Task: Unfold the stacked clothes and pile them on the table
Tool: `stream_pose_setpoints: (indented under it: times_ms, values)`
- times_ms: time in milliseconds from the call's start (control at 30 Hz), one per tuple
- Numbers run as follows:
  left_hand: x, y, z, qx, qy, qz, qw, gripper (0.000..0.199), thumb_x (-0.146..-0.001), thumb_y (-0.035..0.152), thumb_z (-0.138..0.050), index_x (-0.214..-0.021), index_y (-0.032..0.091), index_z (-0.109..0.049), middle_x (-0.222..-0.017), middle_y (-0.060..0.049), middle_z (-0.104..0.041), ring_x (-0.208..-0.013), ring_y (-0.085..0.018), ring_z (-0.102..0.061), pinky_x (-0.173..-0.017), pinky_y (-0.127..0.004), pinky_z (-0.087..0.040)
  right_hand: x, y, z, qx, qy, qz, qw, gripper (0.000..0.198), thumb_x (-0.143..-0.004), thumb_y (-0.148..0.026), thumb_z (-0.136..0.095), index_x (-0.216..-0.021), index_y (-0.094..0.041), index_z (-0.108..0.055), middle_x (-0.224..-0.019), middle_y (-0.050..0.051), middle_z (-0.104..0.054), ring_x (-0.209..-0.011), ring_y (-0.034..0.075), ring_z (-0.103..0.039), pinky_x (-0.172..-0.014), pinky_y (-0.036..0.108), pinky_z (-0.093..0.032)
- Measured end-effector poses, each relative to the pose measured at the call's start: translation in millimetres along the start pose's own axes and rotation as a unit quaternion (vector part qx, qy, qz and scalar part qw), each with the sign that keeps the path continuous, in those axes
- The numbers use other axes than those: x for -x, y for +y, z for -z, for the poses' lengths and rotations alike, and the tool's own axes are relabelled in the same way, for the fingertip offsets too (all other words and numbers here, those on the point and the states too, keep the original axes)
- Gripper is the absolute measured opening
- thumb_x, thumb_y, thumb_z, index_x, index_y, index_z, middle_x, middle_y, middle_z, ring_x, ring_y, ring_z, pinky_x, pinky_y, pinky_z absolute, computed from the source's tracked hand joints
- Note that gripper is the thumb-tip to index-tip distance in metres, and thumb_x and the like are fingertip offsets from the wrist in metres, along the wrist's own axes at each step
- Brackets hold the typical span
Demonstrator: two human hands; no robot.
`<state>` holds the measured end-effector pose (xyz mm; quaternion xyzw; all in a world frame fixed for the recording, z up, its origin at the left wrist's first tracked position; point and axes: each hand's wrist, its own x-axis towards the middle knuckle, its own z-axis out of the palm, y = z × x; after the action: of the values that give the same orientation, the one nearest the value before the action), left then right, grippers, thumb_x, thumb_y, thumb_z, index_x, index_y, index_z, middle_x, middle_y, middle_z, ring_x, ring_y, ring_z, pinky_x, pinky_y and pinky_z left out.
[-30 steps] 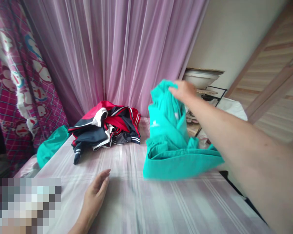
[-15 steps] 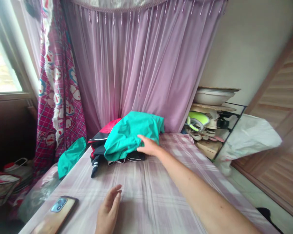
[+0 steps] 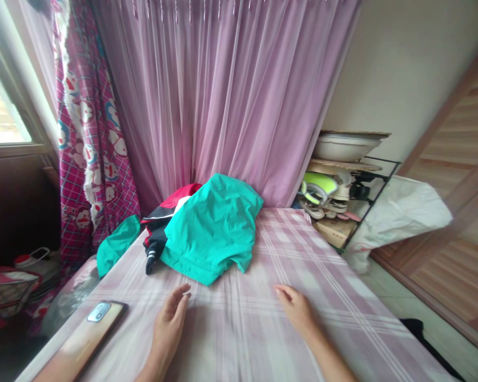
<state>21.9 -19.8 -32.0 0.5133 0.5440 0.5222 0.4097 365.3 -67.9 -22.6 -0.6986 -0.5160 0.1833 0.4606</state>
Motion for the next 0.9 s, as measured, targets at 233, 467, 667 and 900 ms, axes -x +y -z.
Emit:
stream_pose_setpoints:
  times_ms: [233, 467, 667, 900]
  values:
    - [-1.9, -0.3, -3.7, -0.098, -0.012, -0.061, 0.993, 0.054, -0.08, 0.063, -0.058, -0.112, 0.021, -0.068, -0.11, -0.01, -0.076, -0.101, -0.027, -0.073, -0.089, -0.042, -0.059, 33.5, 19.8, 23.7, -0.052, 0.056, -0.041, 0.996, 0.042, -0.075, -0.061, -0.055, -0.082, -0.027, -0.078, -0.092, 0.01, -0.08, -0.091, 0.031, -0.076, -0.084, 0.042, -0.062]
    - [-33.6, 26.4, 8.4, -0.428, -0.022, -0.223, 0.876, 0.047, -0.085, 0.034, -0.057, -0.13, 0.022, -0.063, -0.146, -0.017, -0.056, -0.134, -0.035, -0.053, -0.109, -0.053, -0.045, 29.4, 23.0, 20.2, -0.047, 0.021, -0.03, 0.998, 0.044, -0.078, -0.061, -0.051, -0.086, -0.027, -0.079, -0.096, 0.01, -0.08, -0.094, 0.032, -0.075, -0.084, 0.043, -0.061]
    - [-90.2, 64.5, 18.7, -0.54, -0.117, -0.285, 0.783, 0.026, -0.084, 0.026, -0.056, -0.103, 0.029, -0.073, -0.139, -0.008, -0.065, -0.139, -0.033, -0.049, -0.118, -0.056, -0.031, 28.0, 23.4, 22.1, -0.02, -0.004, -0.015, 1.0, 0.039, -0.08, -0.057, -0.05, -0.087, -0.031, -0.078, -0.098, 0.006, -0.08, -0.094, 0.029, -0.075, -0.083, 0.04, -0.061]
    - [-60.0, 123.2, -23.5, -0.518, -0.163, -0.264, 0.797, 0.032, -0.098, 0.037, -0.037, -0.103, 0.025, -0.067, -0.085, -0.007, -0.075, -0.084, -0.024, -0.071, -0.082, -0.033, -0.052, 34.1, 3.7, 19.6, -0.035, 0.066, 0.031, 0.997, 0.042, -0.084, -0.054, -0.047, -0.099, -0.027, -0.075, -0.102, 0.01, -0.079, -0.094, 0.028, -0.075, -0.087, 0.04, -0.06]
